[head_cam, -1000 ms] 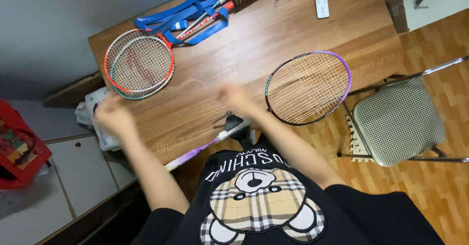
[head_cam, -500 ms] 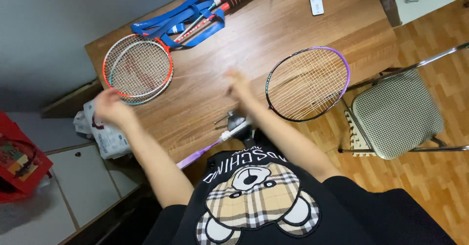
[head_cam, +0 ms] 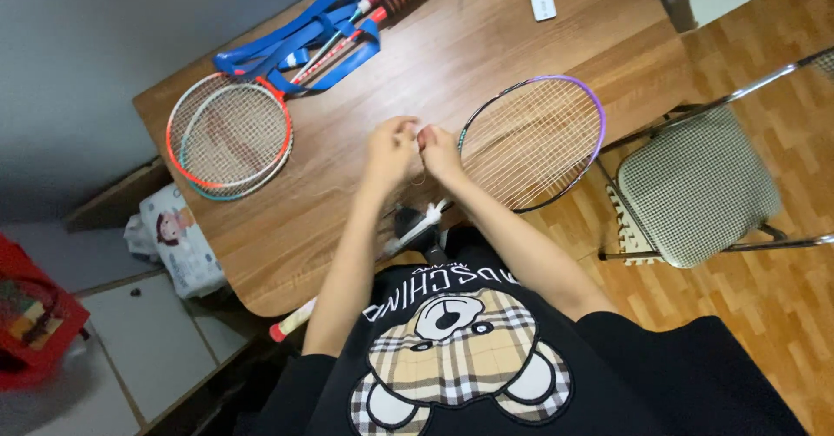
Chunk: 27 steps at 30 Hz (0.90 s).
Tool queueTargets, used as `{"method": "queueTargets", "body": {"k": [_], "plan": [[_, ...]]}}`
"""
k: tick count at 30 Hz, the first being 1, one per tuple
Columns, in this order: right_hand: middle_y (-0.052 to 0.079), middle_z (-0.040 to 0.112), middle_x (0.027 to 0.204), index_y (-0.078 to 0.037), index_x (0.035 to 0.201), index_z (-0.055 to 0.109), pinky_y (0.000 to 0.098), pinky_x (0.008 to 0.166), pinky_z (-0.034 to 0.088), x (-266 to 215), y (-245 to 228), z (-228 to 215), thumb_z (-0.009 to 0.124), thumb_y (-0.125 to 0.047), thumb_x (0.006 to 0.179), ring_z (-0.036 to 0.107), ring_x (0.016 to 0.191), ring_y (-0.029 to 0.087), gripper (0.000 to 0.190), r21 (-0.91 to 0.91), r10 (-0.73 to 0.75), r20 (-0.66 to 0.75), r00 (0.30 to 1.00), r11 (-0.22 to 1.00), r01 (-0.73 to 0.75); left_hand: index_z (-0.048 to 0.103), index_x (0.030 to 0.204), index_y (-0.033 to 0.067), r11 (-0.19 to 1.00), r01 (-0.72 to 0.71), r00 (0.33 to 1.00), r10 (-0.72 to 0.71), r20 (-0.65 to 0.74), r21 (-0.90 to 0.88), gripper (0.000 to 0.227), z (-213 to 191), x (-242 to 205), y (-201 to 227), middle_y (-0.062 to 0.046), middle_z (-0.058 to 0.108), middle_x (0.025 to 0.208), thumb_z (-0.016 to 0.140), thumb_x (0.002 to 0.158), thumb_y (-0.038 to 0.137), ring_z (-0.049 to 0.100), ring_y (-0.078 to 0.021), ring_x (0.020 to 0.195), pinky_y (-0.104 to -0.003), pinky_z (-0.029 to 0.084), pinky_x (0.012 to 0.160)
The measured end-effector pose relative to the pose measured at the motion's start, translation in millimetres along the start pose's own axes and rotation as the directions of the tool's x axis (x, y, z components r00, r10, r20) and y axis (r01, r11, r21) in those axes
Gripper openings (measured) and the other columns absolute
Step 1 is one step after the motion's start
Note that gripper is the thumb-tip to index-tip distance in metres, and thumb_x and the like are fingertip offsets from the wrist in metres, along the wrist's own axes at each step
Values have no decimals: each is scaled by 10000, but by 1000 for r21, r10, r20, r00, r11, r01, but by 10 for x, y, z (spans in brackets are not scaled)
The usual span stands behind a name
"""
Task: Manually thread the strings through the frame of a badminton racket.
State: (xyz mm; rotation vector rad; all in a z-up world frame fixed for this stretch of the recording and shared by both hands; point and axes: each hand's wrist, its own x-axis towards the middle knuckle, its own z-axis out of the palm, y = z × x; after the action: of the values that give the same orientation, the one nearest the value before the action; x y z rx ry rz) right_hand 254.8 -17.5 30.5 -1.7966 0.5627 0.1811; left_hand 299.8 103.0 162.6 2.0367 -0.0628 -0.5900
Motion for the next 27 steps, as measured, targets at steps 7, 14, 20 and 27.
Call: {"method": "queueTargets", "body": {"k": [7,14,20,27], "plan": [[76,610,1349,-39,1403,480,271,1014,498,169,632,159,286,-274,1142,589,1230,160,401,554,-77,11,997,831,58,767,1069,63,919,-189,982,167,94,345,329,446,348,521,-161,767,924,804,793,239,736,-328,870,-430,567,792],[275,545,1357,47,1364,486,489,1088,404,-432,-861,-694,602,-3,819,501,1291,405,559,-320,-352,-117,929,898,301,784,839,57,831,-281,956,288,61,480,112,589,802,385,-184,746,906,752,810,161,718,-354,848,-460,557,763],[208,685,1104,-7,1143,665,531,968,449,147,-909,-1372,658,-147,854,595,1139,403,320,-711,-496,13,868,606,357,760,802,71,779,-390,904,426,41,490,65,740,953,361,-151,728,899,711,798,114,700,-366,855,-478,549,731],[130,731,775,-45,944,766,377,668,533,743,-696,-1606,586,-212,1024,684,675,210,258,-460,-114,324,939,848,262,725,975,74,832,-436,864,494,-98,344,262,576,654,340,-112,742,901,556,814,-46,726,-320,829,-443,560,731]]}}
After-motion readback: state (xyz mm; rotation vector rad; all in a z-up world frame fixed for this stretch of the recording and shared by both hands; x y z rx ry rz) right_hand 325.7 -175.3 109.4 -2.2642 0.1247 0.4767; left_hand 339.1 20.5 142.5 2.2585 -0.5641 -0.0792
